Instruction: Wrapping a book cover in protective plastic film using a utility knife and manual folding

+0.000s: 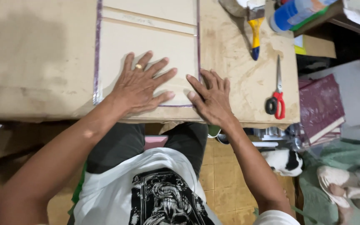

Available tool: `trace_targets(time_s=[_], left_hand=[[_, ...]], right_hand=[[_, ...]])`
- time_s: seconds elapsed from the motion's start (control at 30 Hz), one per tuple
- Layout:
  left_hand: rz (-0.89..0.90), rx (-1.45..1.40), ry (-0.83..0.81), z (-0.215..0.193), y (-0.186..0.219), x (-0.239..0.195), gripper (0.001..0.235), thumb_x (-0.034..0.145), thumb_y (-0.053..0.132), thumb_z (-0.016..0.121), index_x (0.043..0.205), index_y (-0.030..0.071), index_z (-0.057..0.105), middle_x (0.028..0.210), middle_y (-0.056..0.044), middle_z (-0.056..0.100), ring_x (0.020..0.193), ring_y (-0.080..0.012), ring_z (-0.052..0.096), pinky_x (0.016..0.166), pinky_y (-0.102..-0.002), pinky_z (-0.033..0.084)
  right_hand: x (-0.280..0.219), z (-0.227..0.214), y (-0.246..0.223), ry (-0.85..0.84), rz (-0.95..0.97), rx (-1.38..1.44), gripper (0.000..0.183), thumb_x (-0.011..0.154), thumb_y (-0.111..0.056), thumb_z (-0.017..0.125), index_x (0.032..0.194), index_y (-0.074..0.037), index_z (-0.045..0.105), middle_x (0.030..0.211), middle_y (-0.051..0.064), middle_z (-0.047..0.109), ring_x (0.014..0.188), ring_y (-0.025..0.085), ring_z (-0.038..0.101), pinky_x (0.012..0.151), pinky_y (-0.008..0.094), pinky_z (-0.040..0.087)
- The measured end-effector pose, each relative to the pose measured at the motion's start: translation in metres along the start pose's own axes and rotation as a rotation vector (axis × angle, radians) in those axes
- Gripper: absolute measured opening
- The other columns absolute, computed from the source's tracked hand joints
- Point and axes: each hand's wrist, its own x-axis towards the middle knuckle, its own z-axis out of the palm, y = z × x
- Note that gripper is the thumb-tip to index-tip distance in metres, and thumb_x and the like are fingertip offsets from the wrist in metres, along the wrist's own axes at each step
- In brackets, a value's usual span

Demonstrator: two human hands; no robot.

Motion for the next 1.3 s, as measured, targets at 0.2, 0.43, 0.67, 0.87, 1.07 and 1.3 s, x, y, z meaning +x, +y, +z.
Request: trace_targets(time_s=[0.2, 0.43, 0.67, 0.87, 1.07, 1.3], left_hand=[[0.037, 0.050, -0.010, -0.004, -0.006, 0.003, 0.083, 0.092, 0.082, 0.027, 0.160, 0.036, 0.034, 0.168, -0.003, 0.032, 0.153, -0.0438, 0.024, 0.116, -0.068, 0.016], [0.009, 0.061, -0.019, 0.001, 0.000, 0.008, 0.080, 0.091, 0.076, 0.032, 0.160, 0.035, 0.035, 0.168, -0.003, 0.032, 0.153, -0.0465, 0.024, 0.114, -0.073, 0.016], [-0.152, -0.048, 0.003, -0.004, 0.047, 0.019, 0.104, 0.080, 0.090, 0.038, 0.163, 0.029, 0.030, 0.172, -0.010, 0.019, 0.152, -0.0573, 0.007, 0.106, -0.088, 0.005], [-0.137, -0.014, 0.002, -0.005, 0.039, 0.018, 0.070, 0.096, 0.061, 0.040, 0.161, 0.034, 0.033, 0.171, -0.003, 0.023, 0.153, -0.0530, 0.015, 0.110, -0.084, 0.008], [-0.016, 0.136, 0.082, -0.011, -0.029, -0.030, 0.080, 0.092, 0.071, 0.045, 0.155, 0.022, 0.049, 0.161, -0.014, 0.043, 0.147, -0.0454, 0.038, 0.112, -0.069, 0.029], [-0.171, 0.097, 0.095, -0.006, -0.058, -0.075, 0.102, 0.081, 0.092, 0.038, 0.162, 0.030, 0.034, 0.171, -0.012, 0.025, 0.154, -0.0515, 0.016, 0.116, -0.076, 0.014]], right_hand=[[-0.010, -0.009, 0.038, -0.030, -0.112, 0.213, 0.065, 0.099, -0.064, 0.046, 0.156, -0.032, 0.046, 0.163, 0.013, 0.036, 0.153, 0.042, 0.025, 0.120, 0.066, 0.006], [-0.012, -0.001, 0.025, -0.019, -0.101, 0.028, 0.067, 0.100, -0.061, 0.048, 0.161, -0.036, 0.035, 0.165, 0.009, 0.027, 0.153, 0.040, 0.019, 0.119, 0.062, 0.003], [-0.013, -0.003, 0.015, -0.031, -0.044, 0.038, 0.063, 0.103, -0.058, 0.044, 0.161, -0.036, 0.035, 0.166, 0.009, 0.025, 0.153, 0.042, 0.017, 0.117, 0.063, 0.003], [-0.011, 0.003, 0.019, -0.021, -0.042, -0.036, 0.058, 0.107, -0.056, 0.036, 0.160, -0.034, 0.037, 0.163, 0.011, 0.028, 0.151, 0.044, 0.021, 0.113, 0.077, 0.012], [-0.009, 0.011, 0.032, 0.016, -0.055, 0.002, 0.057, 0.109, -0.053, 0.025, 0.162, -0.034, 0.033, 0.163, 0.008, 0.027, 0.152, 0.038, 0.021, 0.115, 0.069, 0.009], [0.028, 0.000, -0.038, 0.300, -0.413, 0.087, 0.071, 0.086, -0.059, 0.068, 0.140, -0.014, 0.060, 0.140, 0.027, 0.048, 0.127, 0.053, 0.048, 0.104, 0.066, 0.034]])
